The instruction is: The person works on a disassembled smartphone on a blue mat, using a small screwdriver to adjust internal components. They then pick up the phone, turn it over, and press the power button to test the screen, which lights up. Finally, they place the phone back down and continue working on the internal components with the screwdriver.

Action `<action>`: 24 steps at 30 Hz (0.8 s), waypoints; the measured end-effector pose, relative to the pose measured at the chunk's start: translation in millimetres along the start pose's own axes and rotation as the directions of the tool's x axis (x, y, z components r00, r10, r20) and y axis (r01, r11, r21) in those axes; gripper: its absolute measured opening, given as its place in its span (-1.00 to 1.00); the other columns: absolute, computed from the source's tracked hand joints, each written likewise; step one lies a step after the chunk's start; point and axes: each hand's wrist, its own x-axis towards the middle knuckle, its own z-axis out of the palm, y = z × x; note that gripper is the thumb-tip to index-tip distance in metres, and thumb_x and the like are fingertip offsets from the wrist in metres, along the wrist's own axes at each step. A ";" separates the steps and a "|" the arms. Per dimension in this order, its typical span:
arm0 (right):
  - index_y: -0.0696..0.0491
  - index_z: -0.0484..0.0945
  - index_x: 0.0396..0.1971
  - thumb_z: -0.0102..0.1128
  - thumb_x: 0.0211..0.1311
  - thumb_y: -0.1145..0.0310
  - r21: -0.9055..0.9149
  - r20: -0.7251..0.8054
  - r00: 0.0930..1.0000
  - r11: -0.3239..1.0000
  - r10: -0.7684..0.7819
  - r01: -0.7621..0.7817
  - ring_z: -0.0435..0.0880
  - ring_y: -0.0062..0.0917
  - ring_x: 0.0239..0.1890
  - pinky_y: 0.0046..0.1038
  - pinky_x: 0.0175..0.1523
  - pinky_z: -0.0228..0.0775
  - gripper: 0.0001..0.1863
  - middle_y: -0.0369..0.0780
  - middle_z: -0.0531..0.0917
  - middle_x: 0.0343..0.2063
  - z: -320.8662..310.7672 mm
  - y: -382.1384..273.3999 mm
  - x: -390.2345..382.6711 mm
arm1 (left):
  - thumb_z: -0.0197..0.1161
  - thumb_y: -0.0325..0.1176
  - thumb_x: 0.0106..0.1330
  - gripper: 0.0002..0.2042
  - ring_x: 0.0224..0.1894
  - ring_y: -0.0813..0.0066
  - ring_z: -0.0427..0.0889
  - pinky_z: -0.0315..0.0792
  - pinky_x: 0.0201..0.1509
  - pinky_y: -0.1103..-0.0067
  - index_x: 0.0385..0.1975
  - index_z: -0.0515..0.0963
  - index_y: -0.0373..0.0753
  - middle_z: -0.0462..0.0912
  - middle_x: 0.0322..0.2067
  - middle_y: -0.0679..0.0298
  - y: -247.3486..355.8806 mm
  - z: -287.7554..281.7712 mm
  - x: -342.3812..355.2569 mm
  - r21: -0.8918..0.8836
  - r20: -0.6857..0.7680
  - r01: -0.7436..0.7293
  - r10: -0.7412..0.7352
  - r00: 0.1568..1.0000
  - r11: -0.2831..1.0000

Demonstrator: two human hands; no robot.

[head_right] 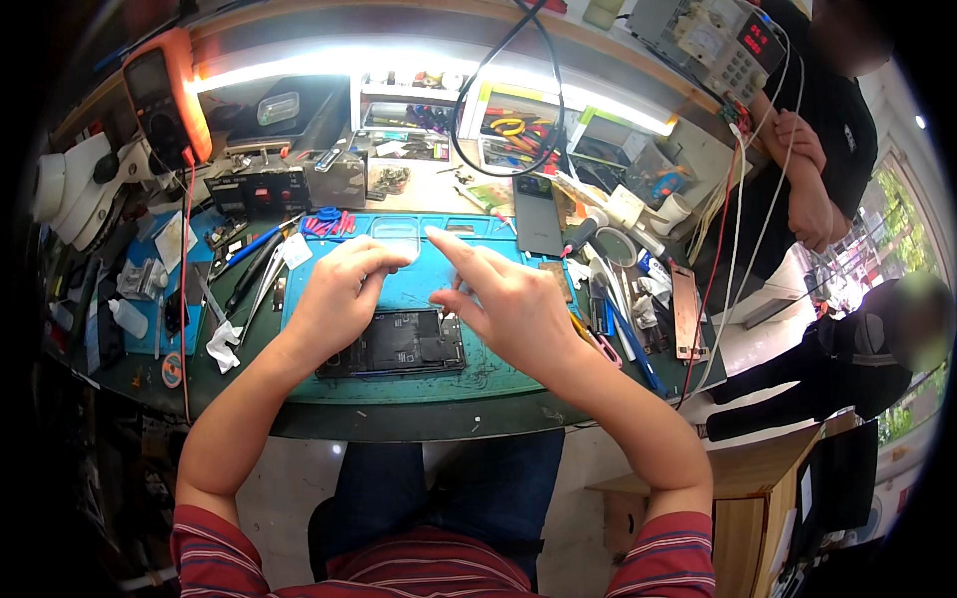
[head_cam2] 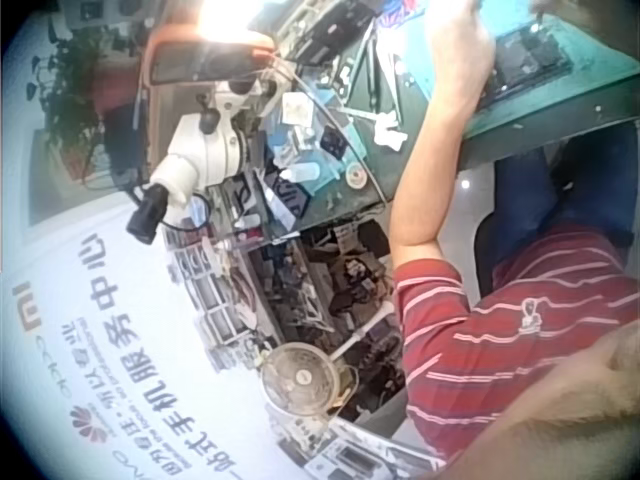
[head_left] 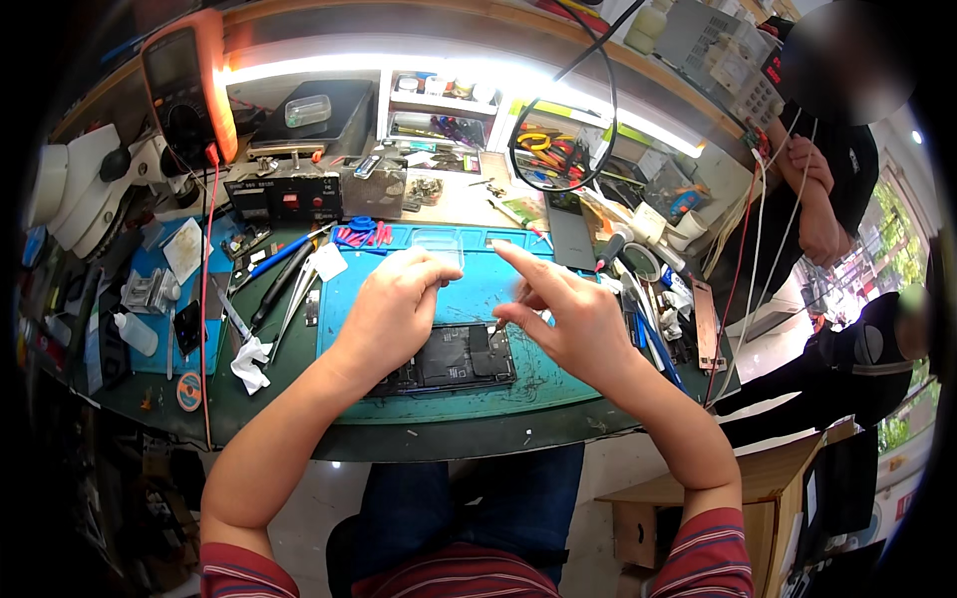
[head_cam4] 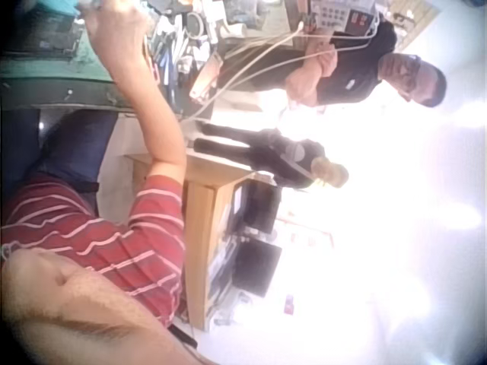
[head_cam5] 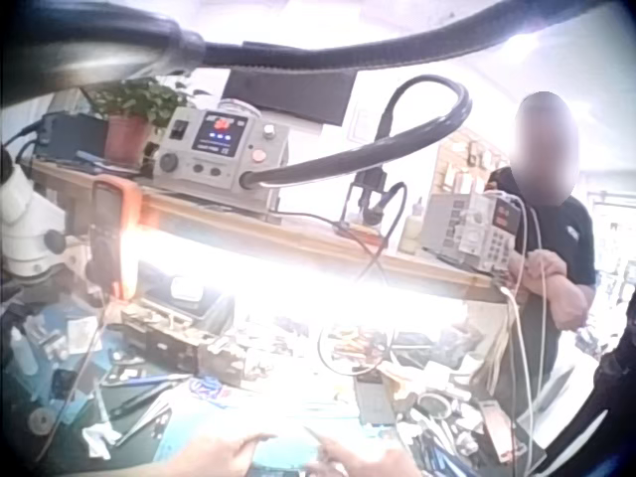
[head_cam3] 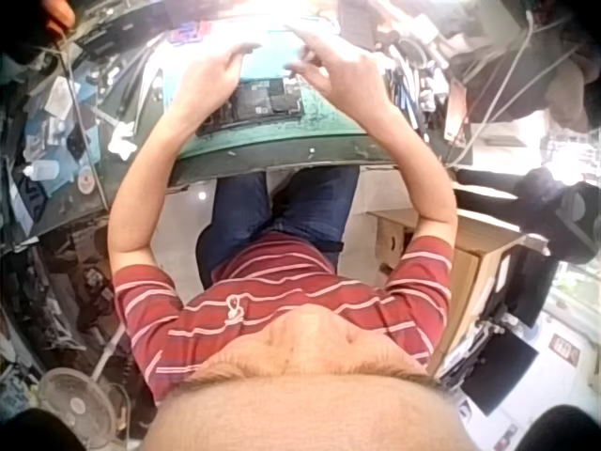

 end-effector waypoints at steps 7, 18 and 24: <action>0.06 0.41 0.43 0.30 0.37 0.56 -0.131 0.030 1.000 0.991 0.010 -0.006 0.83 -0.41 -0.21 -0.39 -0.09 0.67 -0.37 -0.13 0.79 -0.15 -3.9 -7.1 0.1 | 0.20 -0.65 0.38 -0.77 -0.12 0.16 0.70 0.56 -0.02 0.39 -0.06 0.72 -0.31 0.71 -0.21 0.11 -1.7 0.5 0.1 0.036 0.001 -0.018 0.018 1.000 0.999; 0.02 0.42 0.44 0.35 0.34 0.53 0.116 0.067 0.995 0.990 0.079 -0.086 0.81 -0.45 -0.26 -0.40 -0.15 0.67 -0.34 -0.14 0.80 -0.21 -1.7 -5.1 3.3 | 0.19 -0.66 0.36 -0.77 -0.14 0.18 0.70 0.55 -0.05 0.39 -0.10 0.72 -0.32 0.70 -0.22 0.12 -0.1 -2.5 2.2 0.028 -0.006 0.023 -0.022 1.000 0.999; -0.02 0.36 0.48 0.37 0.33 0.52 0.113 0.033 0.999 0.993 0.015 -0.019 0.83 -0.43 -0.22 -0.38 -0.12 0.68 -0.27 -0.14 0.81 -0.18 0.4 0.6 3.6 | 0.19 -0.64 0.38 -0.78 -0.16 0.20 0.71 0.55 -0.07 0.41 -0.09 0.72 -0.32 0.71 -0.22 0.13 -8.5 -8.5 6.7 0.077 -0.051 0.011 -0.007 0.999 0.997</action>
